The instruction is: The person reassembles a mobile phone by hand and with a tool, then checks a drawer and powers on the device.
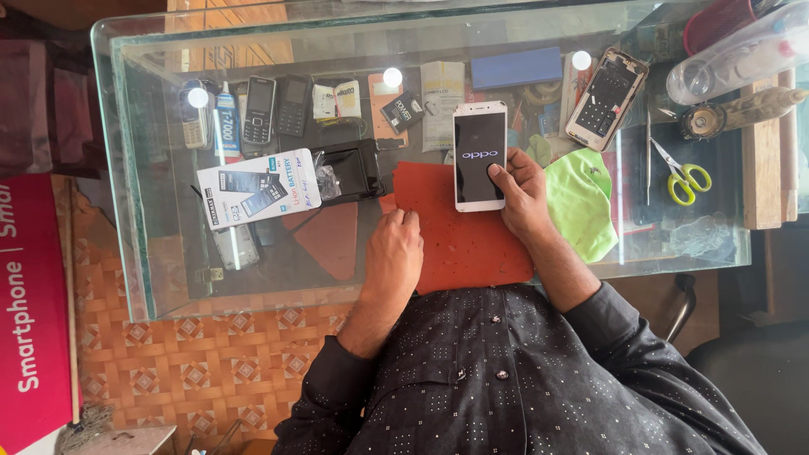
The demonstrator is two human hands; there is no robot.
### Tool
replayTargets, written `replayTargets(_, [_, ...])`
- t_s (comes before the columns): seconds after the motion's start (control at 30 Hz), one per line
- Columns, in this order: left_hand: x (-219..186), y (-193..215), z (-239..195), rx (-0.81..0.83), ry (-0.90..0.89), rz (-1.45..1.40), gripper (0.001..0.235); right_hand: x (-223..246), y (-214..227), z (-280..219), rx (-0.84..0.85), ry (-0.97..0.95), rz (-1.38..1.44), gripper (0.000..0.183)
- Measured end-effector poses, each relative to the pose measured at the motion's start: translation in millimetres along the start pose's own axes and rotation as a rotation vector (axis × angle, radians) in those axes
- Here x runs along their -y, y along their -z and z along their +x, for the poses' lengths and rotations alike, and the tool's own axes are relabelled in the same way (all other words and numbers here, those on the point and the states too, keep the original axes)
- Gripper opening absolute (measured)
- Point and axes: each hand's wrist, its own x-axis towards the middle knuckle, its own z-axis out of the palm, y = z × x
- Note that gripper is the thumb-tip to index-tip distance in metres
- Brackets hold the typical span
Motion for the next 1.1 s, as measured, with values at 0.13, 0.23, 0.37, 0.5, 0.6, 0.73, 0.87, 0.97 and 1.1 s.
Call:
replayTargets(0.13, [-1, -4, 3, 0.075, 0.040, 0.069, 0.009, 0, 1, -1, 0.010, 0.001, 0.003, 0.016])
replayTargets(0.23, [-1, -7, 9, 0.060, 0.074, 0.063, 0.008, 1, 0, -1, 0.015, 0.005, -0.007, 0.014])
replayTargets(0.37, [7, -2, 17, -0.131, -0.001, -0.028, 0.019, 2, -1, -1, 0.012, 0.000, -0.008, 0.014])
replayTargets(0.5, [25, 37, 14, -0.370, 0.055, -0.044, 0.037, 2, -1, 1, 0.009, 0.001, -0.001, 0.014])
replayTargets(0.6, [44, 73, 18, -0.291, 0.124, 0.142, 0.098, 2, 0, -1, 0.009, -0.004, 0.007, 0.015])
replayTargets(0.73, [81, 99, 34, -0.038, 0.025, 0.266, 0.110, 1, 0, 1, 0.017, 0.010, -0.015, 0.014])
replayTargets(0.87, [108, 92, 44, 0.023, 0.134, 0.093, 0.097, -2, 1, 1, -0.002, 0.034, 0.003, 0.016])
replayTargets(0.97, [120, 86, 51, 0.089, 0.013, 0.223, 0.087, -2, 2, -2, -0.015, 0.021, 0.012, 0.015])
replayTargets(1.1, [116, 91, 55, 0.141, -0.070, 0.330, 0.080, 1, 0, -2, -0.027, 0.009, 0.003, 0.016])
